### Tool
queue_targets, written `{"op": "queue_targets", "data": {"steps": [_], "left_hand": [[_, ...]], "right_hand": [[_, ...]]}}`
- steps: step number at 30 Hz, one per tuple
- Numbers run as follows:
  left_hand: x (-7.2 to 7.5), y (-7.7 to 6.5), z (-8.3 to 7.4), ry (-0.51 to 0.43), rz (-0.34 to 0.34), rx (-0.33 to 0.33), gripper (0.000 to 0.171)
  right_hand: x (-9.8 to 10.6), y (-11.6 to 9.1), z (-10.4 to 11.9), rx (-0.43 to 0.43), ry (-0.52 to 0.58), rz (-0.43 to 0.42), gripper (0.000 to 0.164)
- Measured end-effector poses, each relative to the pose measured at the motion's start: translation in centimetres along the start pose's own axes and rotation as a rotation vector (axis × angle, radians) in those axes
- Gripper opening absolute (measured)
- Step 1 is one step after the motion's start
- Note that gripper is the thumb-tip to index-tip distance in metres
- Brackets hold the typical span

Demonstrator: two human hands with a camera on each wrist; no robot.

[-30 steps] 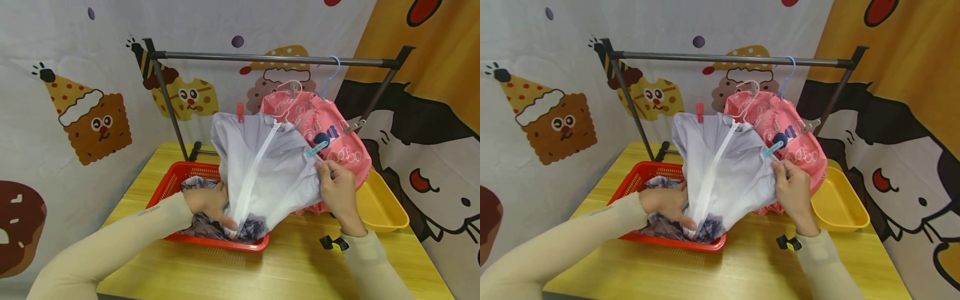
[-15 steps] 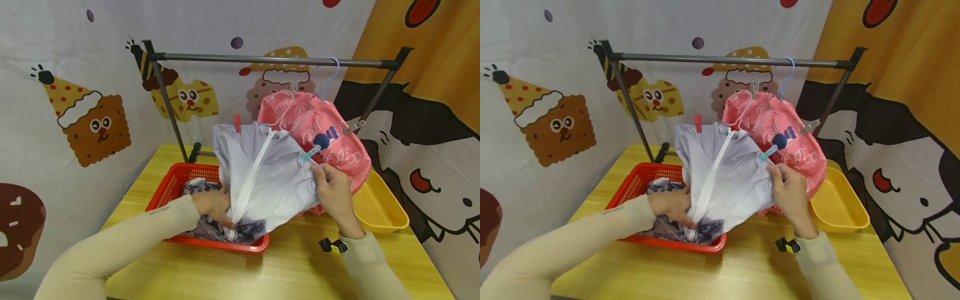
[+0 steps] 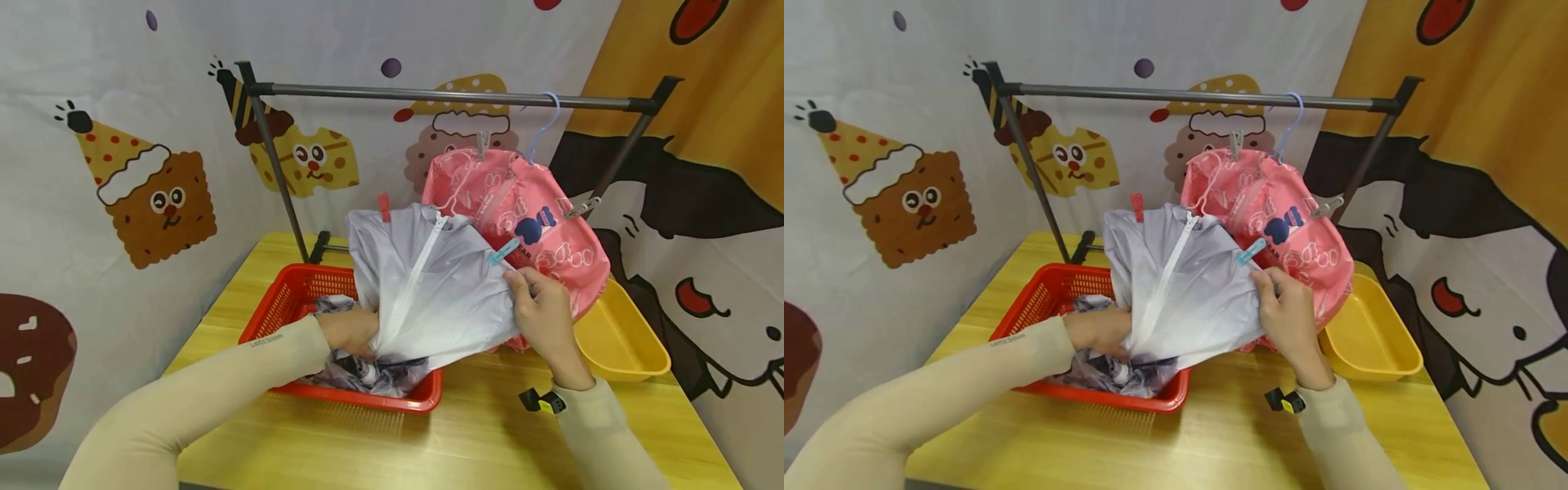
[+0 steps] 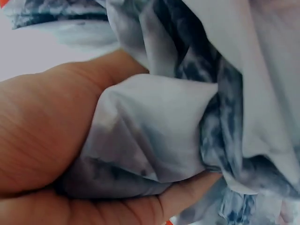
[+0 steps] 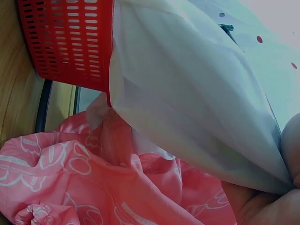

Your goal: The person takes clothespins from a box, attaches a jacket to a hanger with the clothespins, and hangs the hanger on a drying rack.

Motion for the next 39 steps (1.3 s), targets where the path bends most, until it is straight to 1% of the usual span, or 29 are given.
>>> {"op": "queue_targets", "data": {"steps": [1, 3, 4, 5, 6, 8, 9, 11, 13, 16, 18, 20, 22, 24, 27, 29, 31, 33, 34, 36, 39], "left_hand": [[-0.7, 0.4, 0.6, 0.010, -0.009, -0.011, 0.082], [-1.6, 1.1, 1.4, 0.002, -0.004, -0.006, 0.070], [-2.6, 1.9, 2.4, -0.015, 0.002, -0.003, 0.062], [-2.9, 2.1, 2.7, -0.013, -0.003, -0.003, 0.057], [-3.0, 2.3, 2.9, -0.009, 0.002, 0.002, 0.054], [-3.0, 2.3, 3.0, -0.006, -0.014, 0.001, 0.047], [-2.7, 2.1, 2.8, -0.007, -0.021, -0.004, 0.046], [-0.8, 1.0, 1.6, -0.037, -0.024, -0.002, 0.046], [1.5, -0.4, 0.1, -0.079, -0.038, 0.002, 0.049], [5.4, -2.8, -2.0, -0.136, -0.075, 0.013, 0.060], [7.0, -3.6, -2.3, -0.153, -0.141, -0.011, 0.068], [8.1, -4.2, -2.4, -0.160, -0.214, -0.035, 0.071], [9.1, -4.5, -2.3, -0.165, -0.290, -0.067, 0.071], [10.0, -4.8, -2.1, -0.164, -0.360, -0.081, 0.070], [11.6, -5.1, -2.1, -0.154, -0.466, -0.067, 0.065], [12.6, -5.3, -2.1, -0.151, -0.532, -0.034, 0.064], [13.2, -5.3, -2.2, -0.153, -0.578, 0.005, 0.062], [13.4, -5.2, -2.3, -0.155, -0.592, 0.043, 0.063], [13.2, -5.1, -2.4, -0.150, -0.589, 0.054, 0.063], [12.4, -4.7, -2.7, -0.155, -0.566, 0.068, 0.065], [10.9, -4.2, -3.1, -0.182, -0.505, 0.076, 0.074]], "right_hand": [[0.0, 0.0, 0.0, 0.003, -0.002, 0.004, 0.025], [-0.1, 0.0, 0.0, 0.010, -0.009, 0.011, 0.025], [-0.2, 0.0, 0.0, 0.014, -0.013, 0.011, 0.025], [-0.2, 0.0, 0.0, 0.015, -0.017, 0.011, 0.025], [-0.3, 0.0, -0.1, 0.018, -0.018, 0.010, 0.025], [-0.3, 0.0, -0.1, 0.021, -0.020, 0.010, 0.026], [-0.4, 0.0, -0.1, 0.022, -0.018, 0.009, 0.026], [-0.4, 0.0, -0.1, 0.021, -0.018, 0.005, 0.026], [-0.4, 0.0, -0.2, 0.019, -0.020, -0.005, 0.027], [-0.3, 0.1, -0.3, 0.007, -0.020, -0.024, 0.030], [-0.2, 0.1, -0.3, -0.003, -0.018, -0.039, 0.031], [0.0, 0.2, -0.3, -0.014, -0.009, -0.049, 0.031], [0.2, 0.2, -0.3, -0.023, -0.005, -0.065, 0.031], [0.3, 0.2, -0.3, -0.029, -0.002, -0.081, 0.031], [0.4, 0.2, -0.3, -0.032, 0.005, -0.102, 0.032], [0.4, 0.3, -0.2, -0.032, 0.017, -0.110, 0.031], [0.5, 0.3, -0.2, -0.028, 0.029, -0.113, 0.031], [0.5, 0.3, -0.1, -0.025, 0.036, -0.116, 0.031], [0.5, 0.3, -0.1, -0.023, 0.039, -0.118, 0.030], [0.6, 0.3, 0.0, -0.026, 0.039, -0.116, 0.029], [0.7, 0.3, 0.0, -0.030, 0.038, -0.113, 0.028]]}}
Point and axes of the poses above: each hand's wrist, its own y-axis towards the middle knuckle, its own x-axis out of the back of the hand, z = x × y, the point moved 3 cm from there along y, towards the middle knuckle, and after that the axes turned 2 degrees about -z, right-handed, at the moved point
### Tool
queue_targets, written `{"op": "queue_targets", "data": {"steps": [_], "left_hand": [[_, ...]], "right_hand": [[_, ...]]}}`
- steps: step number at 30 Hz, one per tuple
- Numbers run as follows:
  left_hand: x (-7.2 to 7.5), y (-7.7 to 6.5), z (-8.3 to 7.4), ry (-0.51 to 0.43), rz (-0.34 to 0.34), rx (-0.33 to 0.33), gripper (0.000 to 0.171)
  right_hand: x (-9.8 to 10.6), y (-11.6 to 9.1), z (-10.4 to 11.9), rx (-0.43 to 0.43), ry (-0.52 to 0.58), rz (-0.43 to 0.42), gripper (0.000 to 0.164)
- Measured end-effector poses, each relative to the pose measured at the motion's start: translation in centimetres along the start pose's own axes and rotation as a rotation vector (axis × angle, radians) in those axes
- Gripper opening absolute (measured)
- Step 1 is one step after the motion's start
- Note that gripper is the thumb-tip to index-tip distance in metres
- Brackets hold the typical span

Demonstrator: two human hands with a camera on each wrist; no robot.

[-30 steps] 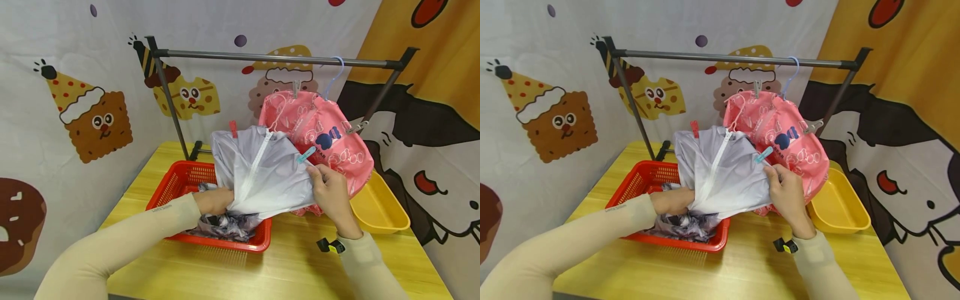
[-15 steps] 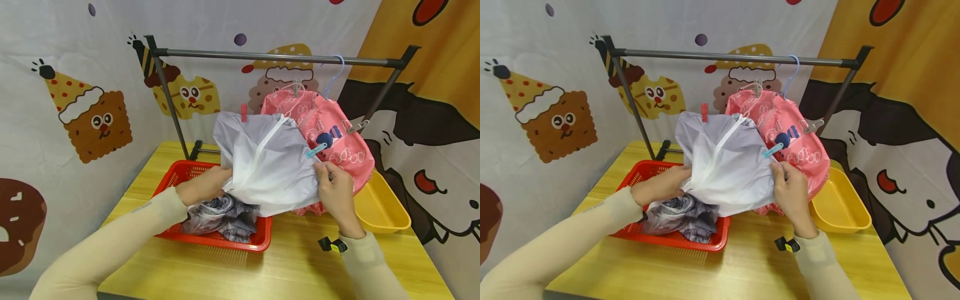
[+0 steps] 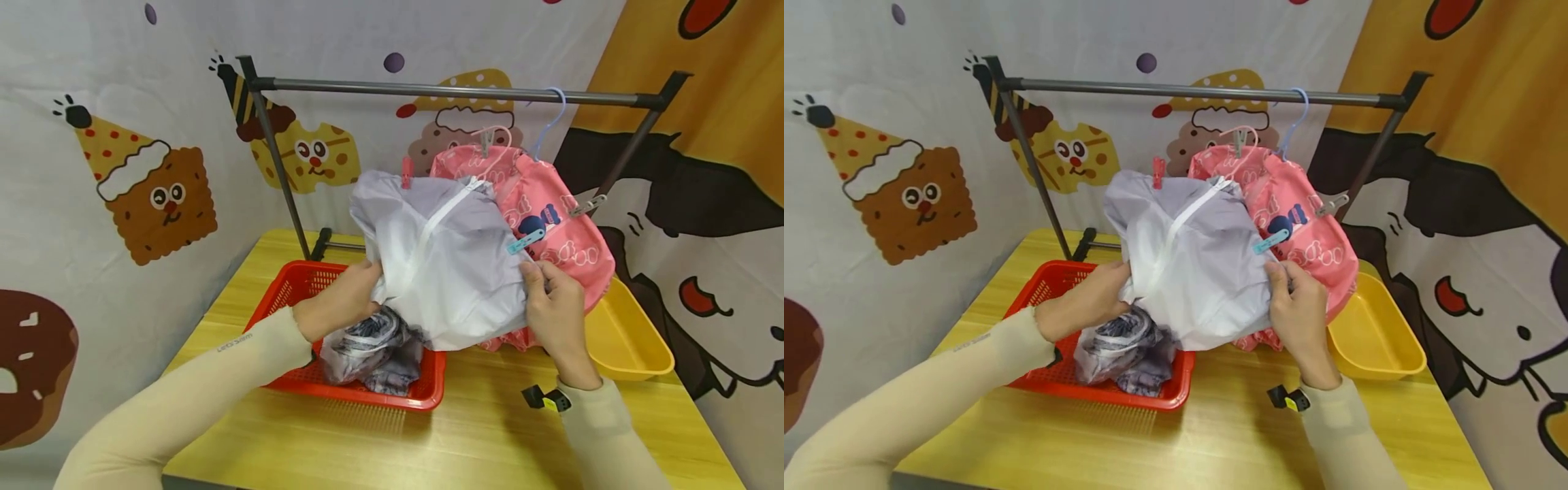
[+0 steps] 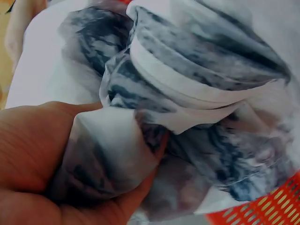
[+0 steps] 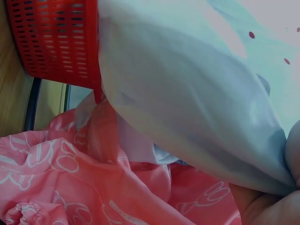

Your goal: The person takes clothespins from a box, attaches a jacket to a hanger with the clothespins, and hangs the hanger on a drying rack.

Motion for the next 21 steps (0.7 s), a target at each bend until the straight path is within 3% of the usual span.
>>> {"op": "queue_targets", "data": {"steps": [6, 12, 16, 21], "left_hand": [[-1.7, -0.9, -0.4, -0.040, 0.186, 0.083, 0.089], [-1.5, -3.1, -1.6, -0.084, 0.415, 0.148, 0.140], [-2.0, -4.1, -2.5, -0.023, 0.572, 0.175, 0.157], [-3.6, -4.2, -3.0, 0.164, 0.690, 0.238, 0.156]], "right_hand": [[0.2, -0.1, -0.1, -0.009, 0.005, 0.007, 0.028], [0.1, -0.1, -0.2, -0.001, 0.001, -0.002, 0.023], [0.1, 0.0, -0.3, 0.001, -0.007, -0.008, 0.025], [0.0, -0.1, -0.3, -0.009, 0.001, 0.017, 0.027]]}}
Point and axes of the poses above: each hand's wrist, its own y-axis towards the middle knuckle, its own x-axis out of the back of the hand, z = x × y, the point moved 3 cm from there along y, towards the middle knuckle, and after that the axes turned 2 degrees about -z, right-handed, at the moved point
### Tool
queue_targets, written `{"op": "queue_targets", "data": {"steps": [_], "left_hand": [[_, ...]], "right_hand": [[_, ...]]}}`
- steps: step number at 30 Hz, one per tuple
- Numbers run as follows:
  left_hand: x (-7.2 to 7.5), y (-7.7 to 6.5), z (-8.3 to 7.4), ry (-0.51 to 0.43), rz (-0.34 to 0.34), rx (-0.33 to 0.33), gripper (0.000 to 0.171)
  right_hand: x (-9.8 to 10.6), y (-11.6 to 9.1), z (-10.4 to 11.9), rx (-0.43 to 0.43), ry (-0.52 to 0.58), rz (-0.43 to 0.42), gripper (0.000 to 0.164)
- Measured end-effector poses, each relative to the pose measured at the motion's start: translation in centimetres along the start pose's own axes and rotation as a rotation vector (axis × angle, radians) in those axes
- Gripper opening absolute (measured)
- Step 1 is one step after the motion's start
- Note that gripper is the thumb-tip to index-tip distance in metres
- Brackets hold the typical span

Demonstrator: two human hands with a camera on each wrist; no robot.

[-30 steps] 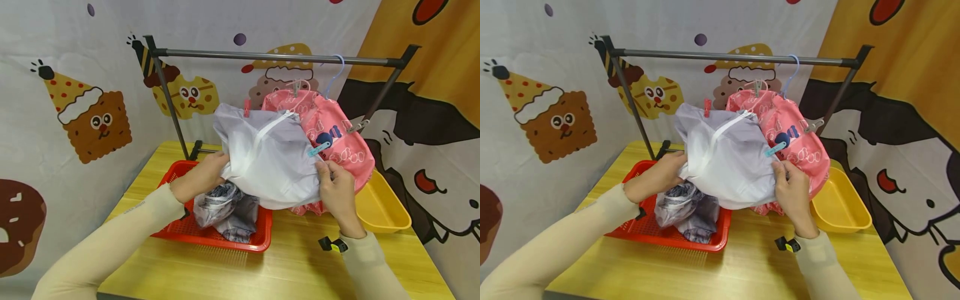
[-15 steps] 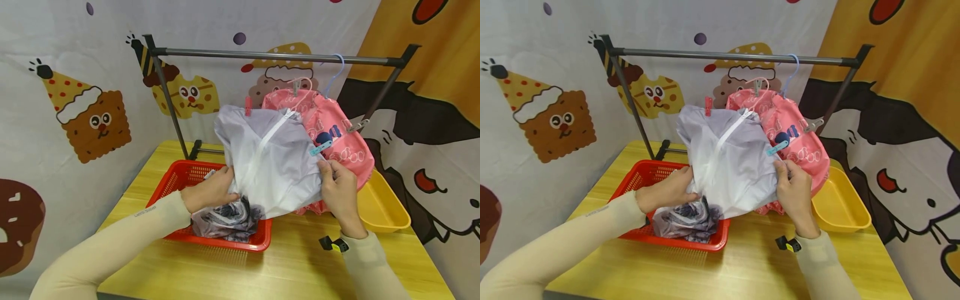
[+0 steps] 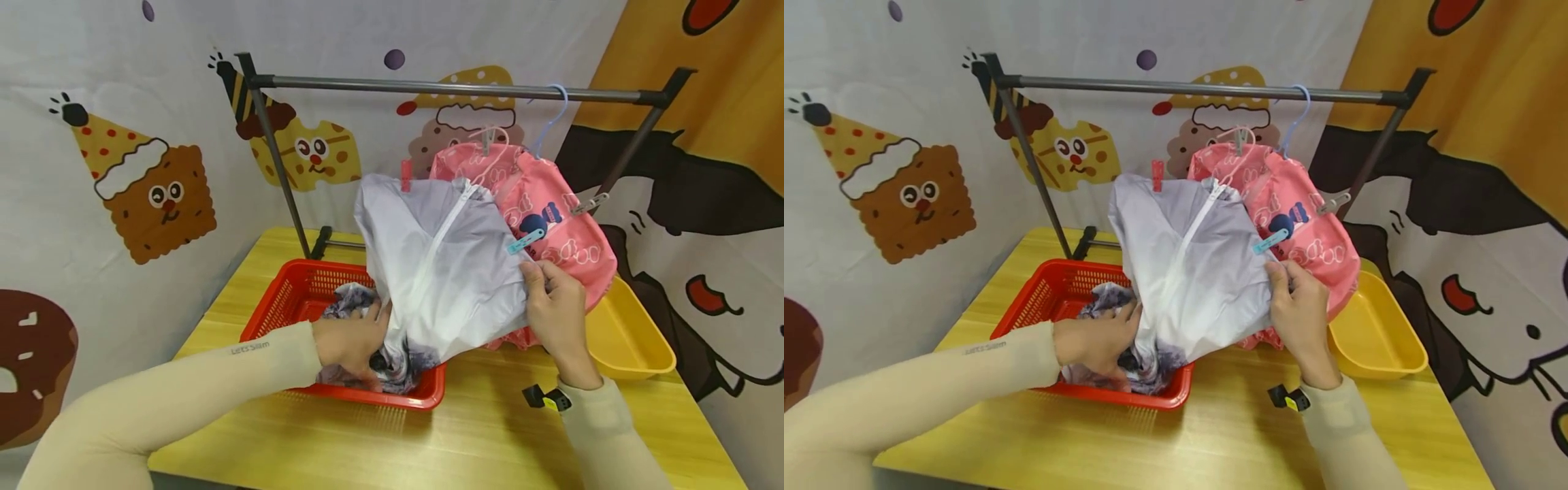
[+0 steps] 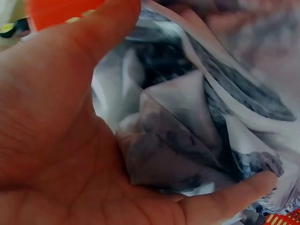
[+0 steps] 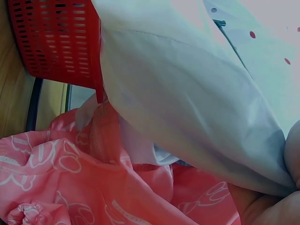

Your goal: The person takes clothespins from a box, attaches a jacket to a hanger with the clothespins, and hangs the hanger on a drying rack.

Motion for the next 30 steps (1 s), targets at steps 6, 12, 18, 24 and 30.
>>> {"op": "queue_targets", "data": {"steps": [6, 12, 18, 24, 30], "left_hand": [[-1.0, 1.5, -0.8, 0.193, 0.008, 0.077, 0.154], [-1.5, 2.2, -1.0, 0.352, -0.006, 0.072, 0.153], [-1.6, 3.5, -0.4, 0.511, -0.055, -0.051, 0.136], [-3.8, 7.5, 2.4, 0.474, -0.143, -0.204, 0.122], [-5.1, 9.2, 4.3, 0.385, -0.274, -0.345, 0.089]], "right_hand": [[0.0, -0.2, -0.1, -0.005, -0.005, 0.008, 0.026], [0.1, -0.3, -0.1, 0.000, -0.016, 0.017, 0.027], [0.0, -0.5, -0.1, -0.012, -0.012, 0.051, 0.030], [0.1, -0.6, -0.2, -0.009, -0.014, 0.054, 0.030], [0.1, -0.7, -0.3, -0.012, -0.019, 0.052, 0.027]]}}
Point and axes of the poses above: each hand's wrist, its own y-axis towards the middle knuckle, its own x-axis out of the back of the hand, z = x × y, the point moved 3 cm from there along y, towards the middle knuckle, and after that the axes turned 2 degrees about -z, right-handed, at the moved point
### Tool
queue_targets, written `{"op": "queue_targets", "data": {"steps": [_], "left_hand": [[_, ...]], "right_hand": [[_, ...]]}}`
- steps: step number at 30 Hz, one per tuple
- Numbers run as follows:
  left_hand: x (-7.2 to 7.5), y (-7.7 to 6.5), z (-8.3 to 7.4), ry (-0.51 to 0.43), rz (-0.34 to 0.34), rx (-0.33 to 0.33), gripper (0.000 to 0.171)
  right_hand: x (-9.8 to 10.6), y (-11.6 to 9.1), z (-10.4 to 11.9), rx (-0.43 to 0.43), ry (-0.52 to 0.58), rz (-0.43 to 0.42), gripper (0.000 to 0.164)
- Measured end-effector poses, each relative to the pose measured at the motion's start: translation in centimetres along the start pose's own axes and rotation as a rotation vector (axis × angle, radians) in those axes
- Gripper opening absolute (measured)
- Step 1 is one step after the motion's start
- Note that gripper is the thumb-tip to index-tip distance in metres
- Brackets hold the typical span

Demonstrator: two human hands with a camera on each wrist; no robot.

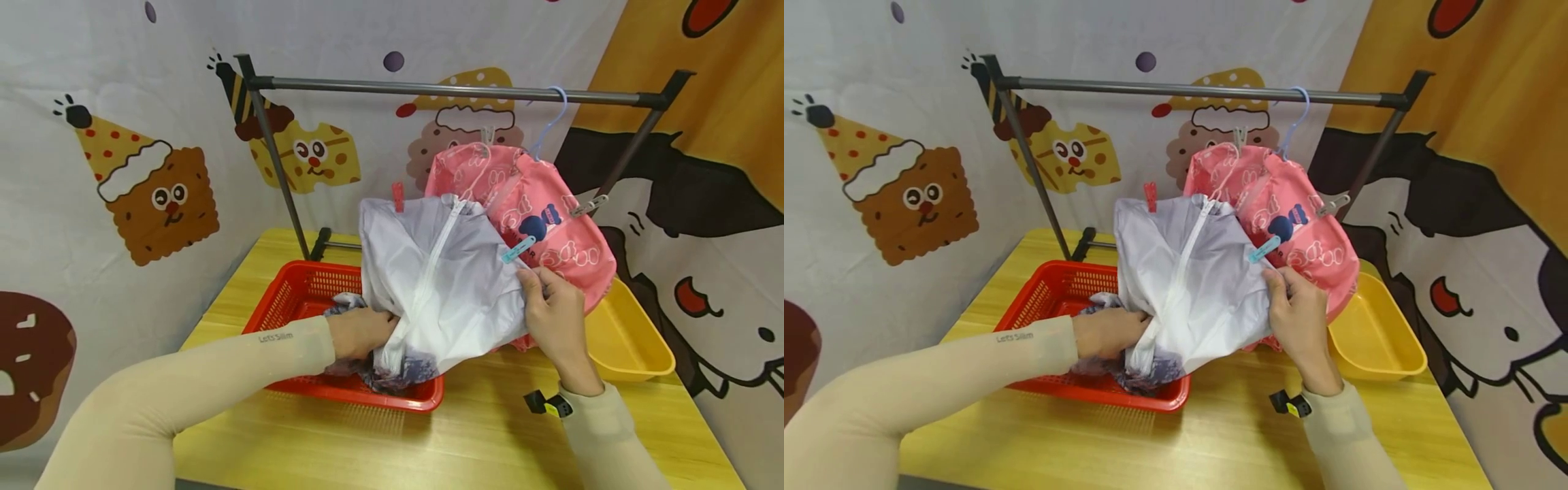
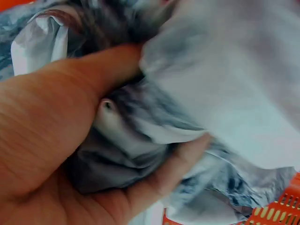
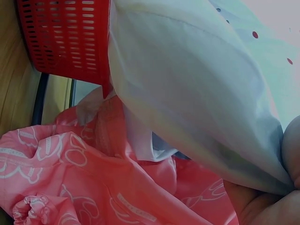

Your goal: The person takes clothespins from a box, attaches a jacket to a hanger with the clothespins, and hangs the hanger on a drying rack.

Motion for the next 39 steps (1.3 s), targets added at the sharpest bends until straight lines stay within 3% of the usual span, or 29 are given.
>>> {"op": "queue_targets", "data": {"steps": [3, 5, 8, 14, 15, 18, 24, 28, 34, 39], "left_hand": [[-0.6, 0.3, 0.7, -0.038, -0.056, -0.039, 0.063], [-1.9, 1.2, 1.8, -0.053, -0.086, -0.062, 0.050], [-1.6, 1.2, 2.4, -0.032, -0.107, -0.070, 0.037], [6.2, -2.0, 0.5, -0.103, -0.044, 0.032, 0.032], [7.7, -2.8, 0.3, -0.127, -0.056, 0.046, 0.031], [9.7, -3.7, 1.1, -0.201, -0.147, 0.049, 0.032], [13.0, -4.7, 2.4, -0.182, -0.274, 0.086, 0.038], [14.6, -4.8, 3.1, -0.196, -0.354, 0.120, 0.033], [16.6, -4.3, 3.4, -0.324, -0.587, 0.141, 0.027], [17.9, -3.1, 3.5, -0.363, -0.678, 0.200, 0.026]], "right_hand": [[-0.2, 0.0, 0.1, 0.003, -0.001, 0.000, 0.025], [-0.4, 0.0, 0.2, 0.010, -0.002, 0.000, 0.024], [-0.6, 0.0, 0.2, 0.024, -0.016, -0.003, 0.025], [-0.6, 0.2, 0.3, 0.044, -0.034, -0.022, 0.028], [-0.5, 0.2, 0.4, 0.050, -0.035, -0.030, 0.028], [-0.1, 0.4, 0.8, 0.081, -0.025, -0.065, 0.024], [0.3, 0.6, 1.5, 0.158, -0.021, -0.114, 0.019], [0.5, 0.8, 1.6, 0.185, -0.032, -0.140, 0.016], [1.0, 1.5, 1.9, 0.254, -0.051, -0.188, 0.009], [1.7, 1.8, 2.7, 0.274, -0.089, -0.213, 0.010]]}}
Point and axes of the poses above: each hand's wrist, its own y-axis towards the middle knuckle, its own x-axis out of the back of the hand, z = x × y, the point moved 3 cm from there along y, towards the middle knuckle, and after that the axes turned 2 degrees about -z, right-handed, at the moved point
